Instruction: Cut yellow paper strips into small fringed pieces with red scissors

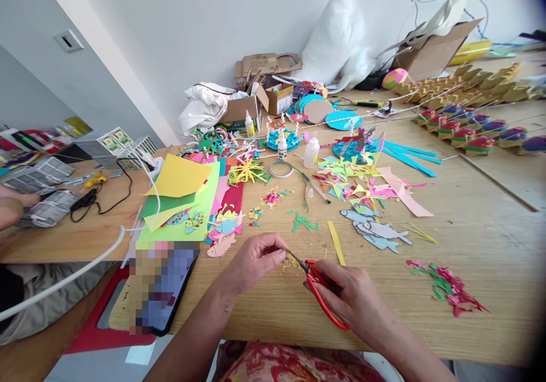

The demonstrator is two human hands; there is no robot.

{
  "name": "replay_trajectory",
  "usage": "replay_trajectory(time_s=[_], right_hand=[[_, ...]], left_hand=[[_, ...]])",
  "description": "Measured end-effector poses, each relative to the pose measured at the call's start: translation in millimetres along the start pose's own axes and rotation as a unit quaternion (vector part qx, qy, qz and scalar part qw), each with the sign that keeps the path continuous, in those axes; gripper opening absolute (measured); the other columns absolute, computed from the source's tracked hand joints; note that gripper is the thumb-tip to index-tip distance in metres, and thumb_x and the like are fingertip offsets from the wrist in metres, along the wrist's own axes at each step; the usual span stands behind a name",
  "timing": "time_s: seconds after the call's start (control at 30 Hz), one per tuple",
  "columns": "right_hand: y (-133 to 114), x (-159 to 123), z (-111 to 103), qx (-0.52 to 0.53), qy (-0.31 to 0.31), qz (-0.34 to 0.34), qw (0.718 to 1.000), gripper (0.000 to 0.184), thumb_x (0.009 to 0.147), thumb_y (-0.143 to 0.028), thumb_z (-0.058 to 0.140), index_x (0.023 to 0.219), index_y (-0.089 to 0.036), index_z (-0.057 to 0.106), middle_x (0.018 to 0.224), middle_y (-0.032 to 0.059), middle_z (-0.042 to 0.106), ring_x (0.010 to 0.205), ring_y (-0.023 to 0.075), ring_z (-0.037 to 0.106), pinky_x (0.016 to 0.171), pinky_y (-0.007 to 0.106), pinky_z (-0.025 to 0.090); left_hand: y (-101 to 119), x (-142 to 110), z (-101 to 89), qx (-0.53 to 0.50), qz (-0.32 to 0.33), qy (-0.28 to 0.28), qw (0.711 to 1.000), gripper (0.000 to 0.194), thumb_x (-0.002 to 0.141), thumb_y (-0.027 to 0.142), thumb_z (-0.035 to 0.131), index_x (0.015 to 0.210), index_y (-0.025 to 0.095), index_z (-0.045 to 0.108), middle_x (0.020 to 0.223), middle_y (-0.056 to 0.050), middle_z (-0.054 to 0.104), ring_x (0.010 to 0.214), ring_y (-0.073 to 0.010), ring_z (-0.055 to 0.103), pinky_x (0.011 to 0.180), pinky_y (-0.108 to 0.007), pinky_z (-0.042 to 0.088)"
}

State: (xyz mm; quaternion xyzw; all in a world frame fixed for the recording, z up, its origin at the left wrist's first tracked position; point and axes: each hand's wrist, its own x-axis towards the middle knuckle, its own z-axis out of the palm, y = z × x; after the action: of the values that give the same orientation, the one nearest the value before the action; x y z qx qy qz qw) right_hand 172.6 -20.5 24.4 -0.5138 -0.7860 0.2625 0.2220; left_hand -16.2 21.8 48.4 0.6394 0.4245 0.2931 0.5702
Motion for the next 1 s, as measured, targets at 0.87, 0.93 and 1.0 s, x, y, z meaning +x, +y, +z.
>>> replay_trajectory(time_s=[0.87, 0.93, 1.0], right_hand=[[-1.8, 0.5, 1.8, 0.013, -0.03, 0.011, 0.999, 0.024, 0.084, -0.03, 0.041, 0.063, -0.02, 0.047, 0.052, -0.0017, 0.052, 0.045, 0.0102, 0.045, 0.045, 0.02, 0.031], [-1.8, 0.3, 2.6, 0.011, -0.035, 0.013, 0.999, 0.023, 0.084, -0.03, 0.04, 0.066, -0.02, 0.048, 0.053, -0.0013, 0.053, 0.046, 0.0109, 0.046, 0.046, 0.02, 0.031], [-1.6, -0.5, 3.1, 0.008, -0.037, 0.013, 0.999, 0.022, 0.085, -0.03, 0.04, 0.067, -0.019, 0.049, 0.054, -0.0009, 0.053, 0.047, 0.0115, 0.047, 0.047, 0.021, 0.031]], left_hand=[[-4.0, -2.6, -1.0, 0.016, 0.004, 0.031, 0.999, 0.013, 0.075, 0.026, 0.049, 0.069, 0.015, 0.051, 0.063, 0.002, 0.043, 0.062, -0.0107, 0.04, 0.059, -0.021, 0.033], [-2.8, -3.0, -1.0, 0.014, 0.006, 0.028, 0.999, 0.013, 0.075, 0.026, 0.049, 0.068, 0.015, 0.05, 0.063, 0.003, 0.043, 0.062, -0.0107, 0.039, 0.059, -0.021, 0.033], [-2.3, -3.2, -0.7, 0.012, 0.008, 0.023, 1.0, 0.012, 0.074, 0.026, 0.048, 0.068, 0.015, 0.05, 0.062, 0.003, 0.042, 0.062, -0.0105, 0.039, 0.059, -0.021, 0.032]])
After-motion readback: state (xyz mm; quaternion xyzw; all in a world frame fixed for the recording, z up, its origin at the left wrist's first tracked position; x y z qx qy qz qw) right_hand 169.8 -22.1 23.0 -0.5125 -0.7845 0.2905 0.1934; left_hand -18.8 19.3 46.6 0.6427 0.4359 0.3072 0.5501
